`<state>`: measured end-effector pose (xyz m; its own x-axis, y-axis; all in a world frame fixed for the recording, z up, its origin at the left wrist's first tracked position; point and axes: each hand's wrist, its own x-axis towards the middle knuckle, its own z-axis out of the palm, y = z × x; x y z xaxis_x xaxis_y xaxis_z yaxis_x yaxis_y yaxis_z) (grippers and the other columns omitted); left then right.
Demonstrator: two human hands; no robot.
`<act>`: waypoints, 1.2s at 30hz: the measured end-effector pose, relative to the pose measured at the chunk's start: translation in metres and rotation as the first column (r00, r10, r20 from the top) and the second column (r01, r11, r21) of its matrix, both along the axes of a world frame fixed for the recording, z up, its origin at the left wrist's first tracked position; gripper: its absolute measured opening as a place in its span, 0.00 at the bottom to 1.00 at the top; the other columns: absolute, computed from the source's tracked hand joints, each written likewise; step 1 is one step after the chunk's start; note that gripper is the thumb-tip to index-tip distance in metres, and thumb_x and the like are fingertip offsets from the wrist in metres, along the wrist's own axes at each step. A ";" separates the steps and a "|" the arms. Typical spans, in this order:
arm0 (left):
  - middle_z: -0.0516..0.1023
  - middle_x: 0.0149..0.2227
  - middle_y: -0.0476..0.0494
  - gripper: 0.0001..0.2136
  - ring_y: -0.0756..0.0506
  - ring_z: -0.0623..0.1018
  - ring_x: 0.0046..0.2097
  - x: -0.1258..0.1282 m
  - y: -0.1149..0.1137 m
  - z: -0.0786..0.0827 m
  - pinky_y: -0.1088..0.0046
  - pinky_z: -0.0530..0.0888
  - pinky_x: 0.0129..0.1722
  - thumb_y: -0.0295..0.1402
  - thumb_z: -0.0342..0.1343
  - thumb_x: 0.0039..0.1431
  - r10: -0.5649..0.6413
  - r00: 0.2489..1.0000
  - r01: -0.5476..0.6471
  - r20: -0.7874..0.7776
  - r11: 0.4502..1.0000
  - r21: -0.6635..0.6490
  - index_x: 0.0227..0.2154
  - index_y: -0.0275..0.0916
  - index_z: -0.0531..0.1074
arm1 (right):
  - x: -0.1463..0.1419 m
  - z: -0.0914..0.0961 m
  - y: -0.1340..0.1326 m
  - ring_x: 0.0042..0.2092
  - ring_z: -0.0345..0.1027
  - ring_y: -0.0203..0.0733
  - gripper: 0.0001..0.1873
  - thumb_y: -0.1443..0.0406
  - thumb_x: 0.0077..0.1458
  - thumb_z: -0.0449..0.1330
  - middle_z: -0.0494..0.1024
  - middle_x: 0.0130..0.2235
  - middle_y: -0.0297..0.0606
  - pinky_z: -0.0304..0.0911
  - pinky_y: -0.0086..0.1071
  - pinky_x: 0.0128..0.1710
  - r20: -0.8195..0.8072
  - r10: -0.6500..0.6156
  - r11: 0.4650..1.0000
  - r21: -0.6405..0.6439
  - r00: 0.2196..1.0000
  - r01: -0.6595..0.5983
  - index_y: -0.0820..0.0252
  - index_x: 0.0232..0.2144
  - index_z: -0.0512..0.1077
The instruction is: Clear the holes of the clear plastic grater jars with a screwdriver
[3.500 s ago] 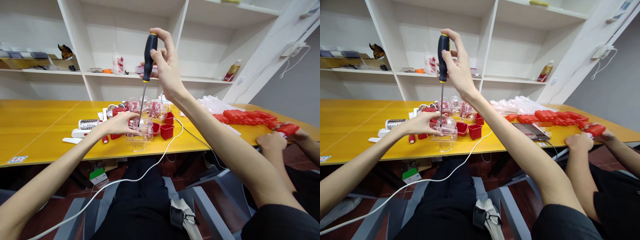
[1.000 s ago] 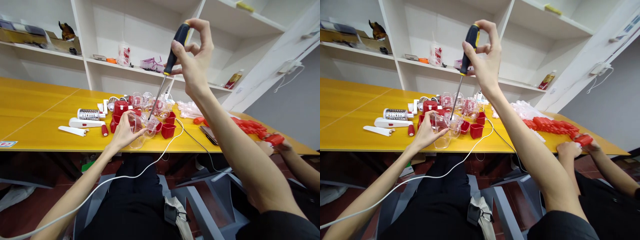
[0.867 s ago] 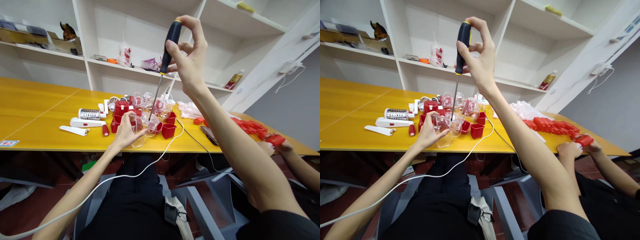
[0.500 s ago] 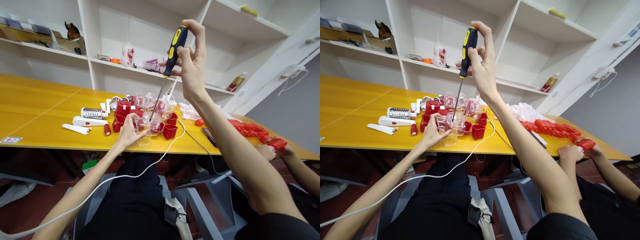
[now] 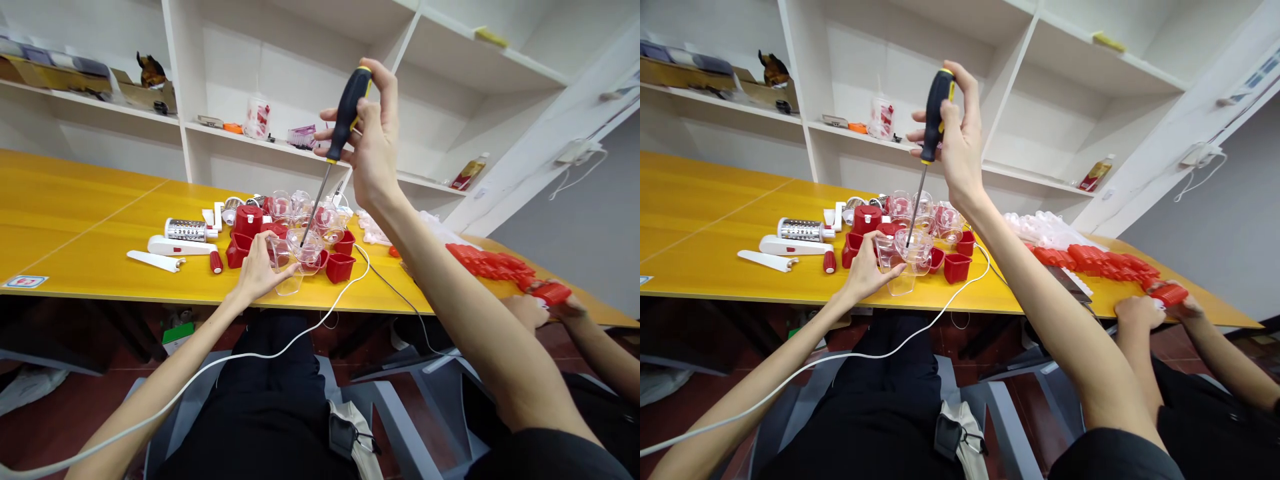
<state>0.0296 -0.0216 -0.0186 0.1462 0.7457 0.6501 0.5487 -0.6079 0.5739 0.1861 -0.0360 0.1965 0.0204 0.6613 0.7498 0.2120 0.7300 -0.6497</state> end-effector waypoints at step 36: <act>0.70 0.54 0.35 0.35 0.32 0.74 0.56 0.004 -0.003 0.002 0.61 0.77 0.36 0.49 0.65 0.49 0.053 0.999 -0.053 0.004 0.998 0.022 0.54 0.41 0.56 | 0.028 0.012 0.008 0.29 0.70 0.43 0.27 0.53 0.46 0.64 0.65 0.29 0.28 0.73 0.43 0.27 -0.196 -0.252 0.956 0.104 0.948 0.276 0.42 0.48 0.61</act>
<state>0.0332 -0.0248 -0.0162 0.1046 0.7377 0.6670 0.5785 -0.5907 0.5625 0.2145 -0.0283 0.2084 0.3223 0.5128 0.7957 0.2979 0.7429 -0.5994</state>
